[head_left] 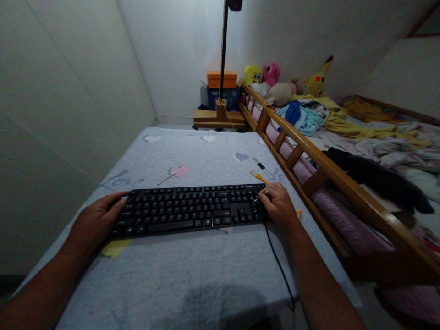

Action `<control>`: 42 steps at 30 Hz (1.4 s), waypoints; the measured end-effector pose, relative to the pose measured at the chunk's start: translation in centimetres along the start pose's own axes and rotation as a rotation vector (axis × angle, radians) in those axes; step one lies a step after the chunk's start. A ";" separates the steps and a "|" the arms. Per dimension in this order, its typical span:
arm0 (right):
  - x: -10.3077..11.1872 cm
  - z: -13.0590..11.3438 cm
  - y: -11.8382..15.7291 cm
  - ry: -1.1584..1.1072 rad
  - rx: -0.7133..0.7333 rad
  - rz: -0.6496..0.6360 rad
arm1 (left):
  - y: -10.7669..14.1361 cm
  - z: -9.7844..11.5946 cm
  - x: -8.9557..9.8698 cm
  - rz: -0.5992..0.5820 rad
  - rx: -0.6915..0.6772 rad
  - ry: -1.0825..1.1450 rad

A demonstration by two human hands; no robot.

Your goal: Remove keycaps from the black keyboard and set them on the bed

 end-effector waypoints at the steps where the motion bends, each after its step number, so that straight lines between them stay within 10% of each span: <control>1: 0.0 0.1 0.0 -0.002 -0.001 0.003 | 0.0 0.0 0.0 0.001 -0.002 0.002; 42: 0.3 1.5 -0.2 0.054 -0.032 0.091 | -0.1 0.0 0.1 0.022 -0.035 -0.025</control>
Point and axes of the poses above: each hand's wrist, its own y-axis away from the middle knuckle, its own x-axis out of the back of the hand, z = x × y, the point moved 6 cm from there along -y, towards the middle knuckle, and after that the axes turned 1 degree about x, right-handed, at the moved point
